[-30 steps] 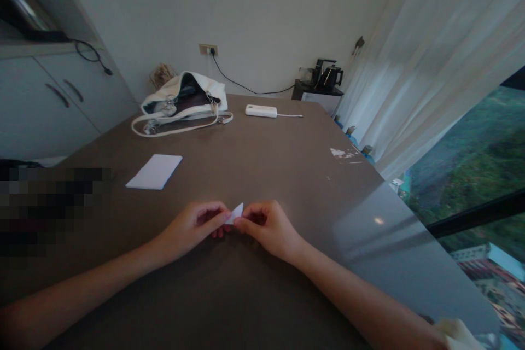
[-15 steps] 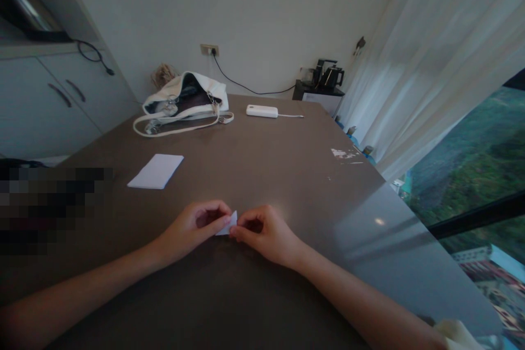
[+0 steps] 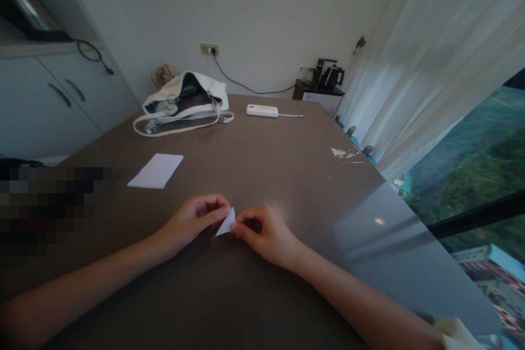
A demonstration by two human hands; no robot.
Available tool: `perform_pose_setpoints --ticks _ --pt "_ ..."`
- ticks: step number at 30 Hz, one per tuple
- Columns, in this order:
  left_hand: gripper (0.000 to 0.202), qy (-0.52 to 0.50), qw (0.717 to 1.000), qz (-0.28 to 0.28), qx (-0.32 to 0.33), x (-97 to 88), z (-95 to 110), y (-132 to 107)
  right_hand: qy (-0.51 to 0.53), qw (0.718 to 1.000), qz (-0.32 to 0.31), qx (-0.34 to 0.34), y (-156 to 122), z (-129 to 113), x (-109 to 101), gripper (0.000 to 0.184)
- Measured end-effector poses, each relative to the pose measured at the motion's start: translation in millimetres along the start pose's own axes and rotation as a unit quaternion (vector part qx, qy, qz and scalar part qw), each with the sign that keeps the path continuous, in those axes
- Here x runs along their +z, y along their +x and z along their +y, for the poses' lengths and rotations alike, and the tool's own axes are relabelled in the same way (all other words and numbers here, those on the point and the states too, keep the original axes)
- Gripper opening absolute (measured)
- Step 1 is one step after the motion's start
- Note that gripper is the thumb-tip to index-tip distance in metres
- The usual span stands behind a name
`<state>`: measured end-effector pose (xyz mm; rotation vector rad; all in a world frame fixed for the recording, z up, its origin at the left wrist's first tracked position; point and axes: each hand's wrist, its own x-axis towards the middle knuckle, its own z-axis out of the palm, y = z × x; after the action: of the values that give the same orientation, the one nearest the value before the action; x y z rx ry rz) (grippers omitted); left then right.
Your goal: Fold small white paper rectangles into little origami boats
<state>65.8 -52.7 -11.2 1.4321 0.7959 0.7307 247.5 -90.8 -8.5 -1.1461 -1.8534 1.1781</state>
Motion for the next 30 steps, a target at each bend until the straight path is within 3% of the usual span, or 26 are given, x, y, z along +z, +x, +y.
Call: perform_pose_setpoints --ticks 4,10,15,20,25,30 --pt "0.022 0.005 0.999 -0.033 -0.013 -1.7 -2.6 -0.1 0.006 0.999 0.034 0.009 1.4 2.7 -4.8 0.027" --pt "0.023 0.024 0.999 -0.026 0.034 -0.9 2.5 -5.3 0.018 1.0 0.018 -0.006 -0.2 0.1 -2.8 0.028" --pt "0.026 -0.013 0.999 -0.029 0.016 -2.8 0.8 -3.0 0.06 0.998 0.034 0.004 1.8 4.6 -3.9 0.033" --pt "0.026 -0.076 0.997 -0.022 -0.011 -3.1 -2.9 -1.9 0.067 0.998 0.01 -0.001 3.0 7.5 -4.6 0.032" --pt "0.025 -0.081 0.996 -0.019 -0.012 -1.7 -1.3 -2.1 0.075 0.991 0.109 0.016 3.6 9.8 -2.2 0.025" --pt "0.025 -0.058 0.998 -0.021 0.016 -0.3 -7.0 -0.4 0.099 0.988 0.113 0.03 3.2 11.8 0.8 0.023"
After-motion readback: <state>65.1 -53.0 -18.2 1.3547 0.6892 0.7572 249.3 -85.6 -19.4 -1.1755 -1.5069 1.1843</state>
